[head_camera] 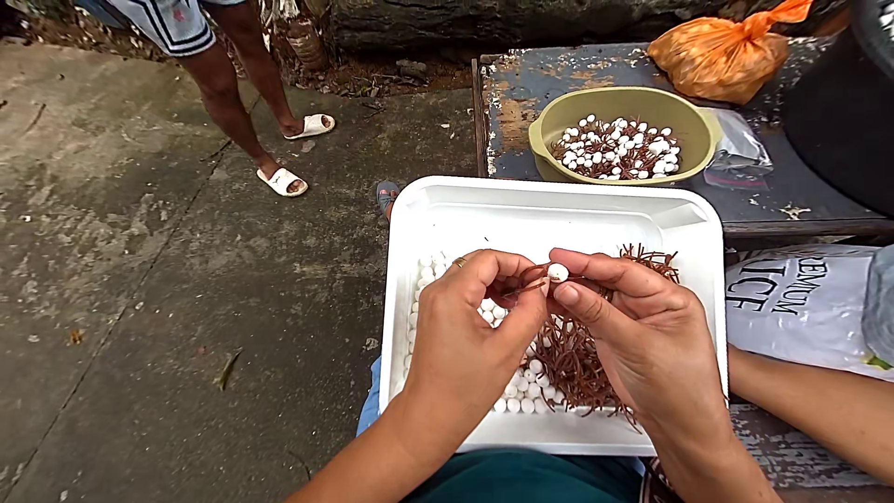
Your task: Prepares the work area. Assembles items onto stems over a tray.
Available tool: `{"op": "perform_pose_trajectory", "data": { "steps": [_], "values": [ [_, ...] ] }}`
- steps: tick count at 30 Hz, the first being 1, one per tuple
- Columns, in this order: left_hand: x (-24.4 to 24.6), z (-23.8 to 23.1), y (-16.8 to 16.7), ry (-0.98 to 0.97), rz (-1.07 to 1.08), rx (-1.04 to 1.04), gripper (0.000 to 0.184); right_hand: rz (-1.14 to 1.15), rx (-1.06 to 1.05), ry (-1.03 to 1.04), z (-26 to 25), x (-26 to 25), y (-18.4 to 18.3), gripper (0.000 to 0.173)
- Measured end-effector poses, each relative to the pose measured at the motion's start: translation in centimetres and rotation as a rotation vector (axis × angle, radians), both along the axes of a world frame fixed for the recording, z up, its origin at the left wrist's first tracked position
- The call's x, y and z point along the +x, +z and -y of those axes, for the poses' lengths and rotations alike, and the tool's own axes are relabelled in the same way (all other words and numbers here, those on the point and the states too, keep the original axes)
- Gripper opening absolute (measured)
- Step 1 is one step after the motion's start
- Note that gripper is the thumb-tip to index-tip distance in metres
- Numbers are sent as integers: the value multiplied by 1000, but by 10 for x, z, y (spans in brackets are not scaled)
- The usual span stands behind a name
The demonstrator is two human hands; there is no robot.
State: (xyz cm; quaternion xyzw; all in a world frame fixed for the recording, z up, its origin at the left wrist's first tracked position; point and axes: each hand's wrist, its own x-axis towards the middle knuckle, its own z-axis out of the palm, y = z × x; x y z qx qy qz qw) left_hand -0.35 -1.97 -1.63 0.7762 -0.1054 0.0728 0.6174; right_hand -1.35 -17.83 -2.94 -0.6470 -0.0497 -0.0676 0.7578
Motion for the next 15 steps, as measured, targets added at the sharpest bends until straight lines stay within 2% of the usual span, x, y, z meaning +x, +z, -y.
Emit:
{"op": "perform_pose_trajectory", "data": {
  "steps": [7,15],
  "values": [
    [-1,1,6,2,-58,-125,5,-83,154,49,-2,1,3,21],
    [0,7,-1,59,95,-6,7,-146,243,39,-3,0,-1,21]
  ]
}}
